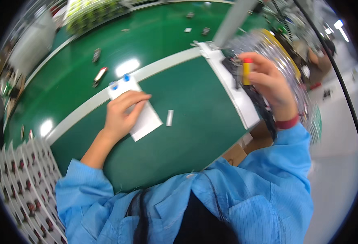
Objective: The person assembles small electronic modules by placing a printed circuit board onto a plastic housing, then securing it with small screws using a precision screwdriver.
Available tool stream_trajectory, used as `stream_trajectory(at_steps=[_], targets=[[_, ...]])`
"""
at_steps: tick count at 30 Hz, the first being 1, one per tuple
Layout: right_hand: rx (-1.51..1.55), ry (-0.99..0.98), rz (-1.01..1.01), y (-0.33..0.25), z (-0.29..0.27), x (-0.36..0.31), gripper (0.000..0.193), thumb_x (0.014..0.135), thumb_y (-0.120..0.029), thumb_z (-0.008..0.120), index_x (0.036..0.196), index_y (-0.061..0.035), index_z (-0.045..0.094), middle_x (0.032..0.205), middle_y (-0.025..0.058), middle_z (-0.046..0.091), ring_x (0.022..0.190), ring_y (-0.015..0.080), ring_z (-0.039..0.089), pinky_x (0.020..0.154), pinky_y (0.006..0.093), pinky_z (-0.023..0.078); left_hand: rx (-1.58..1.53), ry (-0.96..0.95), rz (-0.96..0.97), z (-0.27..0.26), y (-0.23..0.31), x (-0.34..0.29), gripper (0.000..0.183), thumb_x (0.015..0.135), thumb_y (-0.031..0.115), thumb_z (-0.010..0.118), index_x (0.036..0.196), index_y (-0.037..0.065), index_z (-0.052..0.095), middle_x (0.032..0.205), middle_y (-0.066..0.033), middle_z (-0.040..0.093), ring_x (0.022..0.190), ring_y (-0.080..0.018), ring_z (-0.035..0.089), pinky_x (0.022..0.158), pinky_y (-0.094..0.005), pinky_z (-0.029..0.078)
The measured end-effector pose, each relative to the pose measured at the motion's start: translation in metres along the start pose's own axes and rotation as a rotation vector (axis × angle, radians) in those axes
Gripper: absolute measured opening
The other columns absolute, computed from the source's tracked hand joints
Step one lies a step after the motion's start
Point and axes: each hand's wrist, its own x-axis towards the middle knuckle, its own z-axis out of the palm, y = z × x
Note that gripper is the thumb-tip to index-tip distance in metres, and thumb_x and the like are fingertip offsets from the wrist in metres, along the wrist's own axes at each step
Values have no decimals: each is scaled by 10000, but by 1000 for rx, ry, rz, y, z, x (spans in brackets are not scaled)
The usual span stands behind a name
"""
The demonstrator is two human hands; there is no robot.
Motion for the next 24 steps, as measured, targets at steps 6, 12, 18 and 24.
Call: stream_trajectory(at_steps=[6,12,18,24], targets=[[537,-358,163,94,114,126,316,829,-81,539,1136,-40,478,984,70,582,875,141,559,786,288,450,-670,113,-426,-5,-16,2,371,826,40,565,1184,-19,486,966,-105,595,870,-146,596,733,-258,498],[415,-333,144,106,153,152,223,832,-108,579,1030,-40,502,936,63,585,809,123,569,724,262,460,-677,114,-609,-27,-38,2,340,797,2,566,1126,-65,514,917,-88,616,822,-136,612,714,-239,495],[214,-103,130,121,157,157,196,800,-63,611,966,-9,524,820,56,587,738,110,562,643,238,475,-802,210,-699,-38,-51,-1,213,831,88,535,1017,9,604,889,-27,626,757,-71,555,639,-201,445],[-531,-179,-186,117,170,134,167,753,-23,610,917,-19,578,805,69,598,692,90,564,600,222,479,-752,350,-704,-50,-63,5,291,807,62,550,1077,-48,545,885,-77,624,700,-78,537,584,-179,413]])
